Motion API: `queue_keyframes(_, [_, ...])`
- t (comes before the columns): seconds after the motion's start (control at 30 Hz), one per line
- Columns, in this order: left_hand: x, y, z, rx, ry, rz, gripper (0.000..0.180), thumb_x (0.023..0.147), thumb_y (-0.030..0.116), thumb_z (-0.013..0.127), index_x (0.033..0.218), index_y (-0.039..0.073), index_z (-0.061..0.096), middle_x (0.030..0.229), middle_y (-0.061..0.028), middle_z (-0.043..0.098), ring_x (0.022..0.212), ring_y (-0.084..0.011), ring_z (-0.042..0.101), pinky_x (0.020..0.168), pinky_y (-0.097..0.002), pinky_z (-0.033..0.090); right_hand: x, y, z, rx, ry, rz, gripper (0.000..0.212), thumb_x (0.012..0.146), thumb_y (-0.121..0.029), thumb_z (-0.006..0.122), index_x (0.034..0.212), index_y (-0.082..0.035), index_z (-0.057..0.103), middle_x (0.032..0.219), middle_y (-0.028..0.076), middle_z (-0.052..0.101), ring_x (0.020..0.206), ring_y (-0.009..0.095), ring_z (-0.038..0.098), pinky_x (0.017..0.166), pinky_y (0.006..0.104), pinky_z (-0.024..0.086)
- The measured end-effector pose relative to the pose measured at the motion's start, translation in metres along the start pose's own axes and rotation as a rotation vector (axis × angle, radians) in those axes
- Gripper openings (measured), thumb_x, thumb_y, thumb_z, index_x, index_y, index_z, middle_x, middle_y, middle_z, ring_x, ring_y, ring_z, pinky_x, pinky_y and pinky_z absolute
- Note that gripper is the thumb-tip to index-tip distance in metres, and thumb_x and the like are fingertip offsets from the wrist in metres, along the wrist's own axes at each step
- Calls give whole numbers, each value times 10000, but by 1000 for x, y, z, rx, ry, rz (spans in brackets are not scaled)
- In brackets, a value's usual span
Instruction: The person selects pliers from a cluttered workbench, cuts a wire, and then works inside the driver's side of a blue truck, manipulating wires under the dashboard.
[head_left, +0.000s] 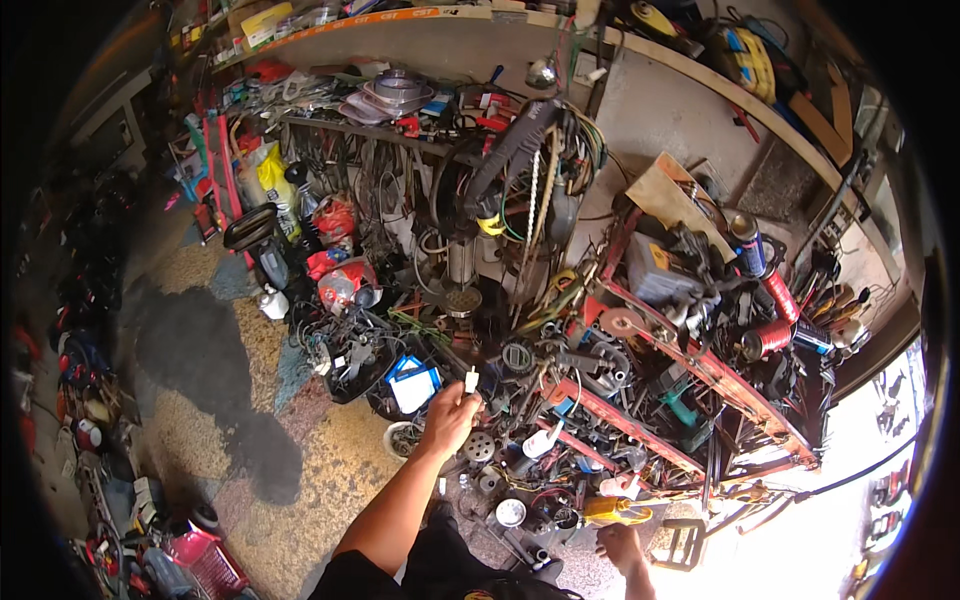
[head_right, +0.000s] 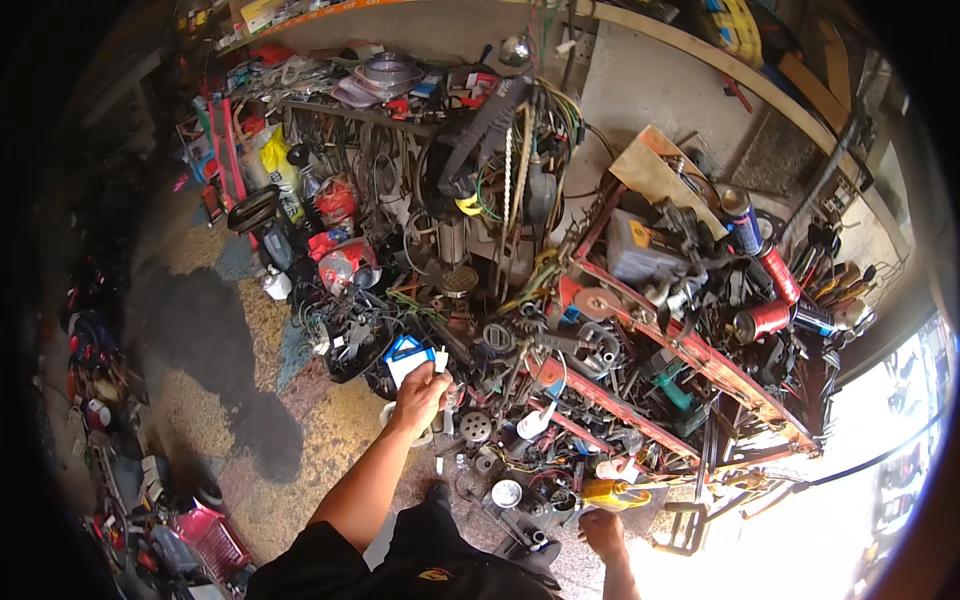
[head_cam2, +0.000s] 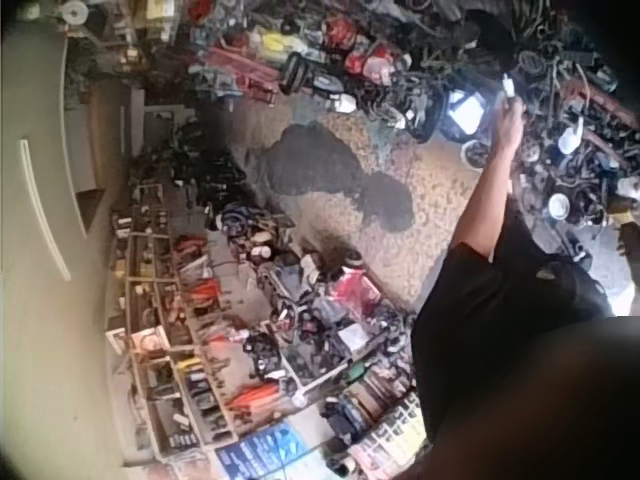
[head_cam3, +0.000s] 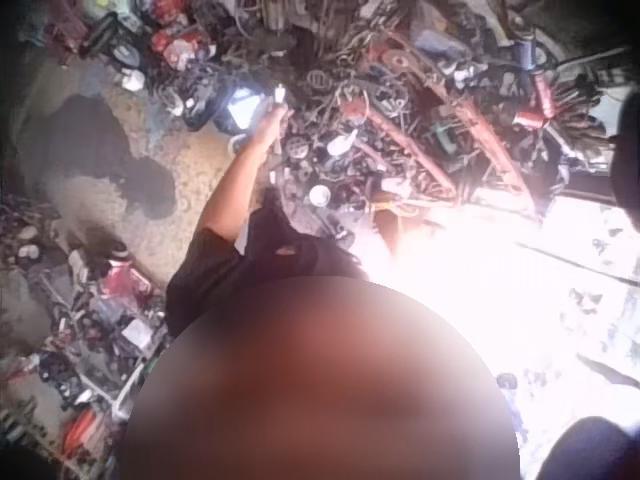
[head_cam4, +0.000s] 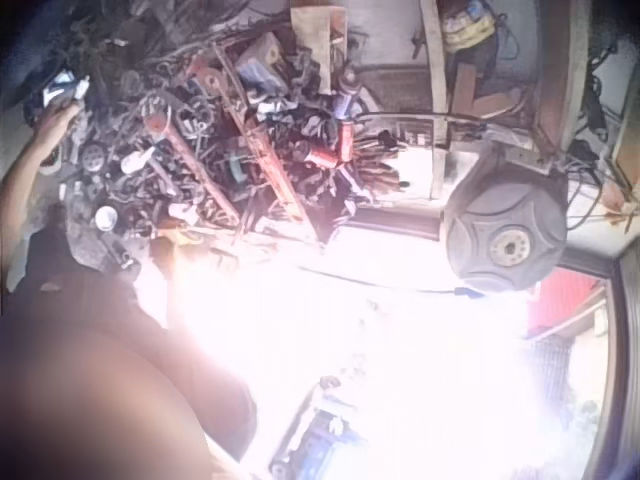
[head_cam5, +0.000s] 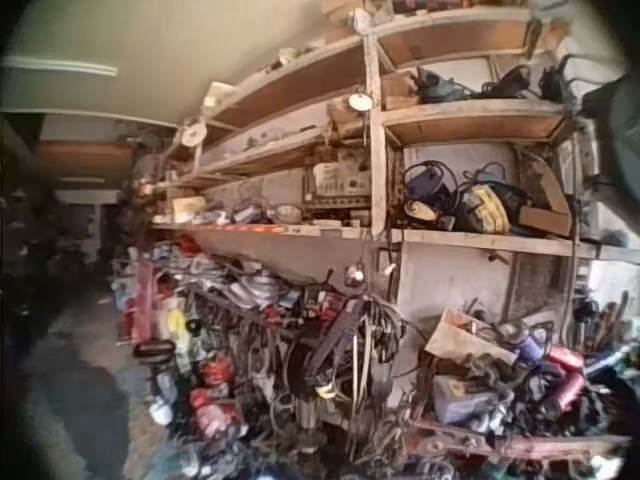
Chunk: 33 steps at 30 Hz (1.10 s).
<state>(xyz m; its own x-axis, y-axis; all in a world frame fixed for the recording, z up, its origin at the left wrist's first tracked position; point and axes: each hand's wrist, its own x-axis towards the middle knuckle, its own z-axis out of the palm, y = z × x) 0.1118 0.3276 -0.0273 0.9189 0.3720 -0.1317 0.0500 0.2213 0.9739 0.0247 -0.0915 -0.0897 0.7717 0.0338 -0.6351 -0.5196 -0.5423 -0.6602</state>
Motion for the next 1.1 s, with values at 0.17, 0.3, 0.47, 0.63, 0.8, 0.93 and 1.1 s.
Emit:
queue_keyframes(0.17, [11, 28, -58, -24, -54, -149, 101, 936, 158, 589, 868, 84, 582, 761, -43, 642, 527, -74, 522, 458, -226, 408, 2, -20, 81, -242, 13, -88, 228, 840, -240, 630, 902, -22, 658, 774, 163, 678, 708, 296, 676, 628, 365, 534])
queue_keyframes(0.3, [-22, 11, -134, 42, 72, -174, 122, 904, 129, 534, 863, 53, 621, 765, -36, 641, 531, -87, 542, 471, -241, 430, 26, -66, 113, -562, 7, -773, 114, 857, -73, 548, 788, -54, 637, 752, 89, 628, 709, 245, 615, 607, 337, 474])
queue_keyframes(0.47, [-94, 10, -226, 73, 308, -146, 139, 902, 124, 588, 822, 13, 612, 712, -53, 612, 529, -98, 527, 455, -264, 390, 36, -127, 146, 59, -151, -485, 199, 855, -154, 621, 942, 23, 648, 743, 101, 686, 630, 150, 650, 559, 296, 501])
queue_keyframes(0.63, [-111, 20, -266, 106, 348, -216, 129, 890, 124, 609, 826, 13, 603, 707, -65, 612, 481, -109, 508, 427, -280, 381, 22, -190, 173, 37, -202, -379, 174, 834, -136, 634, 948, -5, 649, 728, 78, 664, 673, 137, 646, 590, 282, 510])
queue_keyframes(0.8, [-46, 9, -284, -34, 190, -156, 102, 920, 111, 559, 861, 48, 505, 738, -93, 639, 478, -113, 515, 424, -274, 412, 45, -352, 162, -82, -4, -785, 145, 894, -121, 570, 915, 11, 627, 684, 52, 612, 632, 134, 579, 583, 292, 476])
queue_keyframes(0.93, [32, 10, -311, -26, 61, -263, 95, 926, 114, 559, 879, 37, 531, 739, -80, 638, 498, -106, 526, 441, -264, 419, 92, -527, 174, 96, -23, -965, 160, 906, -143, 573, 889, 13, 604, 673, 31, 583, 631, 95, 554, 569, 276, 459])
queue_keyframes(1.1, [108, 25, -382, -36, 81, -314, 84, 926, 95, 579, 880, 35, 543, 723, -68, 625, 521, -90, 517, 447, -229, 393, 195, -736, 206, -373, 526, -1123, 224, 814, -197, 658, 916, 2, 651, 820, 154, 682, 779, 294, 665, 726, 366, 517])
